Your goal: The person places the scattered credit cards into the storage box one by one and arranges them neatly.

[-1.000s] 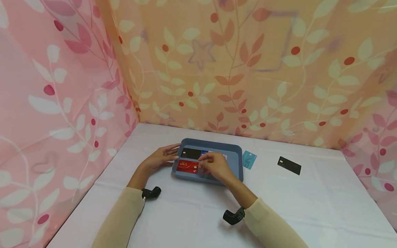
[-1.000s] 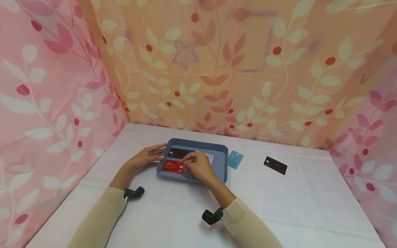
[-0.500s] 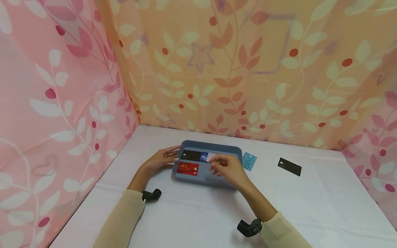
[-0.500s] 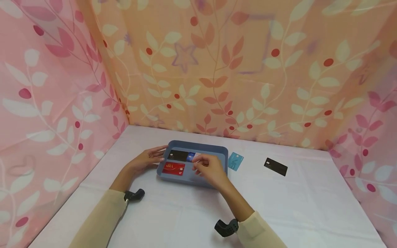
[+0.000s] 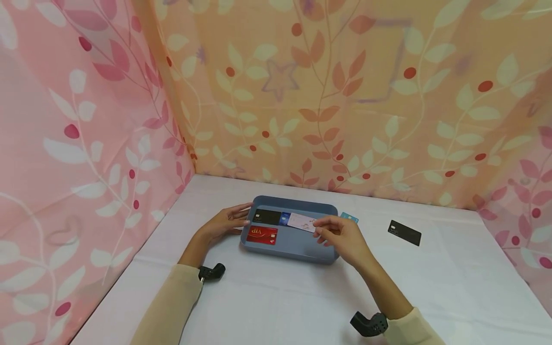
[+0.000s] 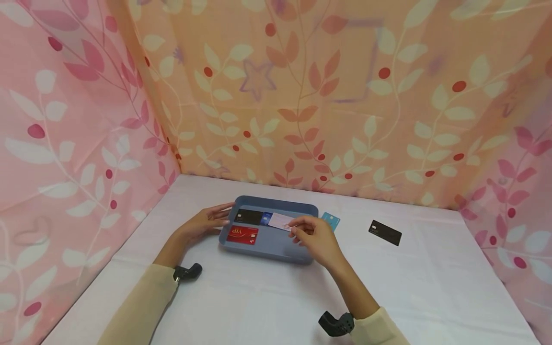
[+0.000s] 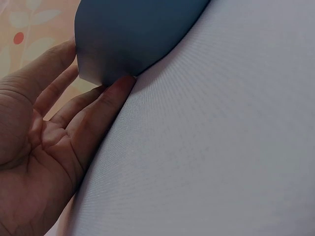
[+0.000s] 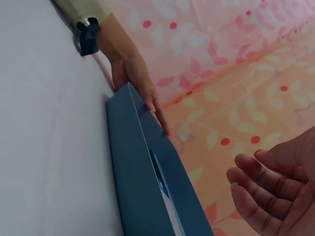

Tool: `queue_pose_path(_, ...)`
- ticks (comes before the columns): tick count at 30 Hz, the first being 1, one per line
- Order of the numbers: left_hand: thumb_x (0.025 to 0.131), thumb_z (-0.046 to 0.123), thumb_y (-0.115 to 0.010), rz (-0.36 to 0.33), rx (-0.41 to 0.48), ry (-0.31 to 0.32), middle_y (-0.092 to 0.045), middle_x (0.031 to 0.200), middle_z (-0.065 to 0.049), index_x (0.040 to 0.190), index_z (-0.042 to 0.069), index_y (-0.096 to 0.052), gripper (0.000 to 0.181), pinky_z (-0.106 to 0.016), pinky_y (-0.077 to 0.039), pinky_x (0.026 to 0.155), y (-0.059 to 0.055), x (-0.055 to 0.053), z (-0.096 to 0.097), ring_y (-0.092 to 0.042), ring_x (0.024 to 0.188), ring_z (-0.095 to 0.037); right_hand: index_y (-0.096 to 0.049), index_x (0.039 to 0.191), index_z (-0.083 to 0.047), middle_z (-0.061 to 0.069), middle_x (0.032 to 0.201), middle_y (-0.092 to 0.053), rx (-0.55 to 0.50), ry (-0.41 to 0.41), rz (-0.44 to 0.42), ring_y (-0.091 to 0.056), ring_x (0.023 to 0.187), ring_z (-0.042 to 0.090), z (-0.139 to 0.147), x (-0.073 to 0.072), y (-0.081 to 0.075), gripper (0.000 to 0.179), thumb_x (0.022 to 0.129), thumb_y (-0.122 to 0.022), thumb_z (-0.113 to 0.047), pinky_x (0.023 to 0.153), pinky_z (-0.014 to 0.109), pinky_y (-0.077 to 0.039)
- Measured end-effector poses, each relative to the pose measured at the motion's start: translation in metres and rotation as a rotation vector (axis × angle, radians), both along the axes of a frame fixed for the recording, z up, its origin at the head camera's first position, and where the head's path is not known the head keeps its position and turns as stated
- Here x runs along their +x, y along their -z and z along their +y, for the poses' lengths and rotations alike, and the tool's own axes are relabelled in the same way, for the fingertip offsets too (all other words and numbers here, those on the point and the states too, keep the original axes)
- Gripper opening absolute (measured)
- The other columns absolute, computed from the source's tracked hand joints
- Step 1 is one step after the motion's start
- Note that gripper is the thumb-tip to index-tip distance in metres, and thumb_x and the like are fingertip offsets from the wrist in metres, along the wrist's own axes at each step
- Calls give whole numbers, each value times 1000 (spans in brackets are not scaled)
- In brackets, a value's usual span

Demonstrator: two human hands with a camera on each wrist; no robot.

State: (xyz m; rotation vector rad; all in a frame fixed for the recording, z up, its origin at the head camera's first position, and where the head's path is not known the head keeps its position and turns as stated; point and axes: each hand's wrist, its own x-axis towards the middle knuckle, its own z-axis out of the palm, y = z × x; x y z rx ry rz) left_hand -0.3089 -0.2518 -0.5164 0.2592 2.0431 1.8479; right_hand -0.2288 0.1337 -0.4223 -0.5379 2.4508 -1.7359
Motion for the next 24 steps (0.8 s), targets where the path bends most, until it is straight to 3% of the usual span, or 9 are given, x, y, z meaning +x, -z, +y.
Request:
queue_pose_path(13,95,20,-74,-8,5,2,-45,157,-4,153,31,-48,65,-48,-49,104,8,-5,2,-41,146,-26,-71,111,-2,22,97,-73,8,-7,3,-71,86,42,19,-4,3,15,100,-64,-10,72,42,-61)
queue_pose_path(18,95,19,-74,-7,-7,-5,-45,157,-3,152,33,-48,63,-48,-49,104,8,-6,1,-40,146,-25,-72,111,-2,19,95,-73,17,0,10,-71,84,39,24,-5,0,15,99,-64,-7,72,46,-61)
queue_pose_path(24,95,19,-74,4,-11,-5,-43,158,-3,152,31,-48,65,-50,-48,105,5,-5,-2,-39,146,-25,-72,111,-2,16,95,-75,37,33,13,-72,84,36,33,-13,0,15,98,-66,-9,71,39,-61)
